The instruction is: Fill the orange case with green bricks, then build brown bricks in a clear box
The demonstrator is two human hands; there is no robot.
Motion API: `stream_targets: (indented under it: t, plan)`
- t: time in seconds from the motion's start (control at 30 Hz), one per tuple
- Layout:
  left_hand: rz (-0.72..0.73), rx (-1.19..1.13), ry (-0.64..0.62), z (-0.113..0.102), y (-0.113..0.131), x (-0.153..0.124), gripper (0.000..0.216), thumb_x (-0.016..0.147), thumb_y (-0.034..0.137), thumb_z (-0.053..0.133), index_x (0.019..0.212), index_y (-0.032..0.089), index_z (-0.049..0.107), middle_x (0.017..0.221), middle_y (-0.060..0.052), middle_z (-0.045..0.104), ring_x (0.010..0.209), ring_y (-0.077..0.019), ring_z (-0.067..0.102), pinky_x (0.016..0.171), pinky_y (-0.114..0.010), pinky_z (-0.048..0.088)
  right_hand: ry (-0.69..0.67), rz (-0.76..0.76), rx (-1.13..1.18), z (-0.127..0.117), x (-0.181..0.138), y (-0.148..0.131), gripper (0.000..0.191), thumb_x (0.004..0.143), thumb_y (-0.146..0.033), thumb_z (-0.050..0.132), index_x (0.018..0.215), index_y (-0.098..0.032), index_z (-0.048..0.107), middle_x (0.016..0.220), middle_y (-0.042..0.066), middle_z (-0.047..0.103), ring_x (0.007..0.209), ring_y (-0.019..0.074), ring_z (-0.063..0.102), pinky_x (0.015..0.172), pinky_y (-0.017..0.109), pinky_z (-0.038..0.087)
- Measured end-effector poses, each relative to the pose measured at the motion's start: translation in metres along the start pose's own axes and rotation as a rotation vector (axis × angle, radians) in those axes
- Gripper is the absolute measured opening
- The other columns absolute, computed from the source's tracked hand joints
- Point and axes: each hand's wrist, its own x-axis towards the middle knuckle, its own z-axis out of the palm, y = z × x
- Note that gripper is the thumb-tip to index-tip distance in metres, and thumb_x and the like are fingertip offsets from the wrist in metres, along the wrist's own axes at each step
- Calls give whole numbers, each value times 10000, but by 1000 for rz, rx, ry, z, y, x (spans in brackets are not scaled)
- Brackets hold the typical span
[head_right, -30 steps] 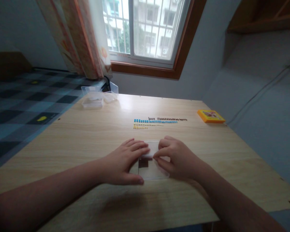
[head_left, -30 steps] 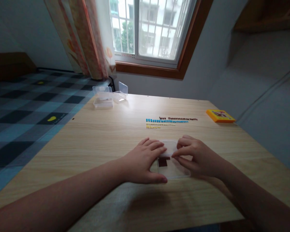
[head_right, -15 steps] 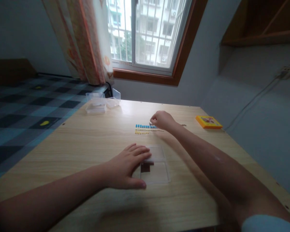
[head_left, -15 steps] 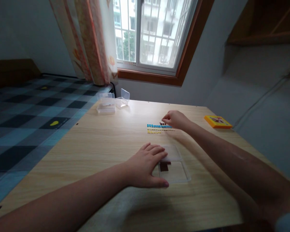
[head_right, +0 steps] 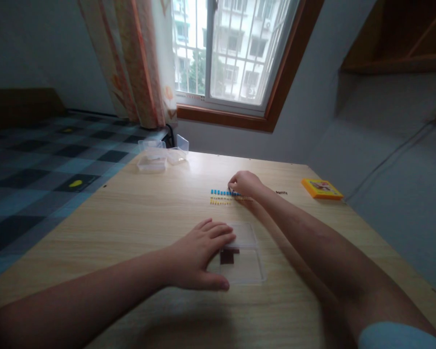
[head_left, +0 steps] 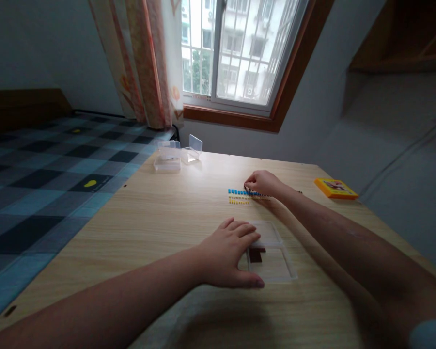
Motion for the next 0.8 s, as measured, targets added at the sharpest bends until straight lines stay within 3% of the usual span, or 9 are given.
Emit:
stream_targets:
  t: [0.33, 0.57, 0.7, 0.8]
  plan:
    - [4, -2, -3, -1, 0, 0, 862, 819, 765, 611, 1446, 177, 540, 1505, -165, 549, 1420, -365, 470, 1241, -597, 230, 46, 82, -11, 6, 3, -10, 287, 872, -421, 676, 975, -217, 850, 938, 99, 809, 850, 205, 713, 658, 243, 452]
    - [-7, -3, -20, 0, 0, 0, 893, 809, 773, 624, 1471, 183, 521, 1527, -171, 528, 1441, -370, 447, 1244, -611, 213, 105, 30, 17, -6, -4, -21, 237, 901, -327, 664, 962, -188, 845, 936, 105, 799, 846, 193, 697, 692, 247, 463]
    - [-17, -4, -25, -1, 0, 0, 887, 802, 767, 637, 1470, 195, 526, 1530, -167, 526, 1432, -382, 458, 1241, -615, 223, 166, -119, 79, -29, -46, -19, 211, 942, -340, 668, 946, -210, 835, 983, 77, 773, 858, 162, 671, 774, 260, 475]
    - [-27, -1, -40, -3, 2, 1, 914, 775, 775, 663, 1468, 193, 532, 1526, -169, 531, 1423, -394, 463, 1240, -622, 224, 199, -412, 263, -39, -104, -8, 155, 927, -292, 705, 855, -210, 814, 831, 46, 719, 747, 140, 634, 718, 269, 472]
